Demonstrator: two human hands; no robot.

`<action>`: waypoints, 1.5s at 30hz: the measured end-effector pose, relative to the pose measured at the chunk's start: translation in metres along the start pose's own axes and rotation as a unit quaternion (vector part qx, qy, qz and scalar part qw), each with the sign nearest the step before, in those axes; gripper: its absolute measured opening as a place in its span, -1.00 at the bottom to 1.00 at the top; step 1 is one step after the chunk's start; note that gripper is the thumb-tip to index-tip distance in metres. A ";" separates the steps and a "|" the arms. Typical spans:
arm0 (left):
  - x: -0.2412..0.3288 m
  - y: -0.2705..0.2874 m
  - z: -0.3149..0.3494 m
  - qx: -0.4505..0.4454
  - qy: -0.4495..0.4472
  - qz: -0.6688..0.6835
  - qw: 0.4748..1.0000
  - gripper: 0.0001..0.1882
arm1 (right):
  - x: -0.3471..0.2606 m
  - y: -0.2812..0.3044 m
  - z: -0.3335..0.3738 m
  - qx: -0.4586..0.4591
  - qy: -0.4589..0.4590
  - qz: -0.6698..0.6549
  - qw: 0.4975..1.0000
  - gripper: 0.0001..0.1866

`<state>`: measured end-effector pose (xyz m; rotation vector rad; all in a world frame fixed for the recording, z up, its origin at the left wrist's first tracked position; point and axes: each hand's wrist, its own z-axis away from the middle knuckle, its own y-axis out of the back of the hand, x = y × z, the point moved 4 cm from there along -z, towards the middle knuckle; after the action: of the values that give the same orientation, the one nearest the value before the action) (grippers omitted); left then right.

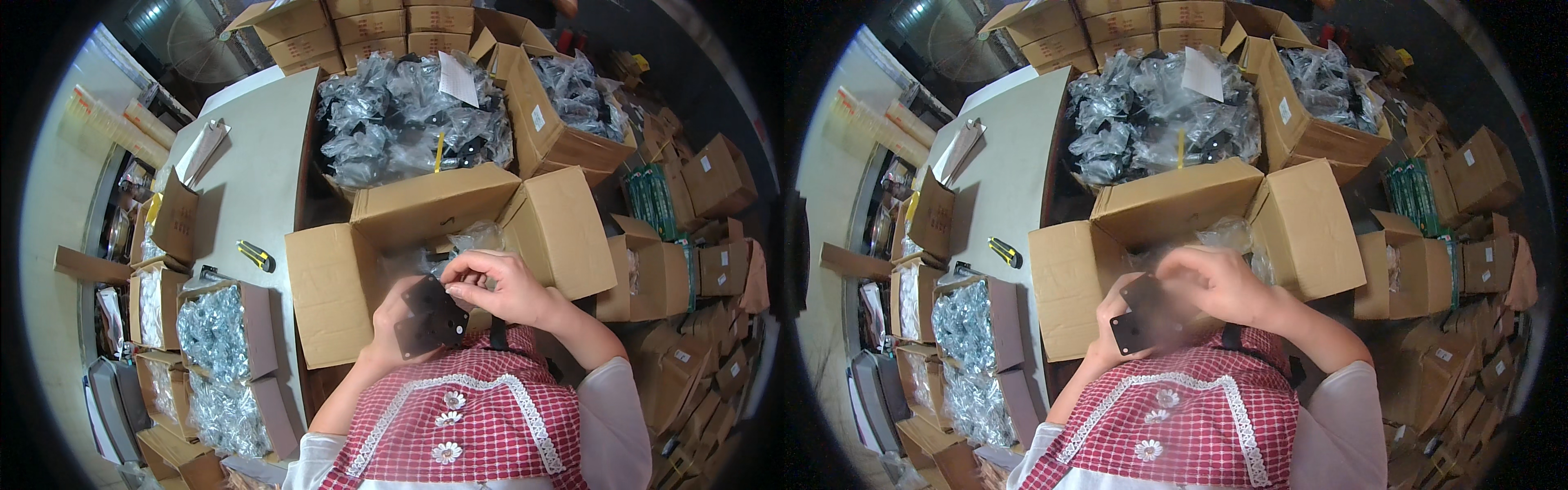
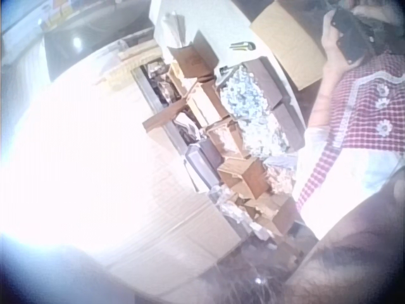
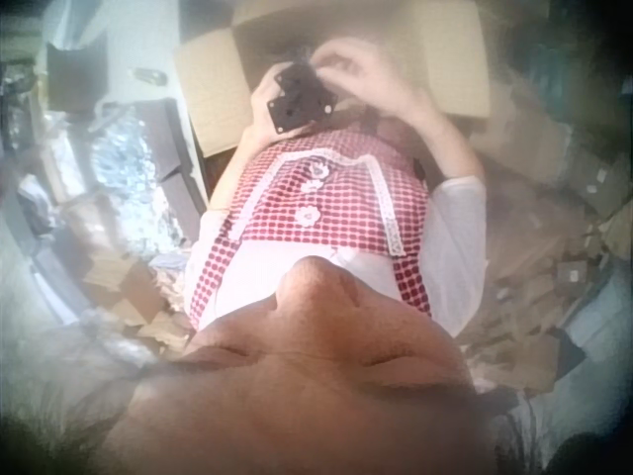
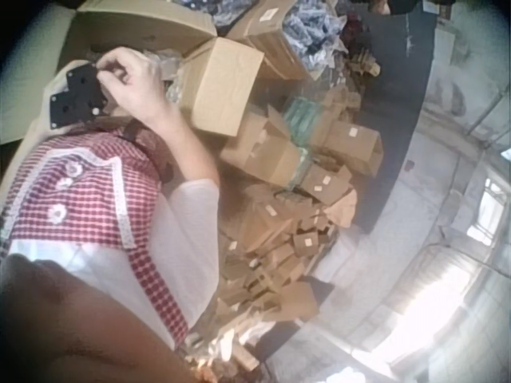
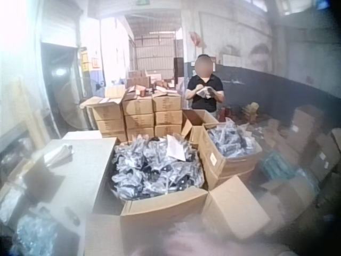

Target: The person repeatedly picks up small black electronic components wrapped in plastic from a cardboard box, removes them from the plastic, and places them into another box. The person also handles a small white paper or label during the process.

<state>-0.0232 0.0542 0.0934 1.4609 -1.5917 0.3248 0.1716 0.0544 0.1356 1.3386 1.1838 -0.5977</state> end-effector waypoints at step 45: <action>-0.021 -0.013 0.008 -0.033 -0.022 0.013 0.999 -0.27 | -0.014 -0.008 0.019 0.054 0.205 0.346 0.914 -0.58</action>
<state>-0.0184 0.0587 0.0683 1.4059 -1.6429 0.2535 0.1652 0.0306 0.1408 1.9067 0.9039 0.1459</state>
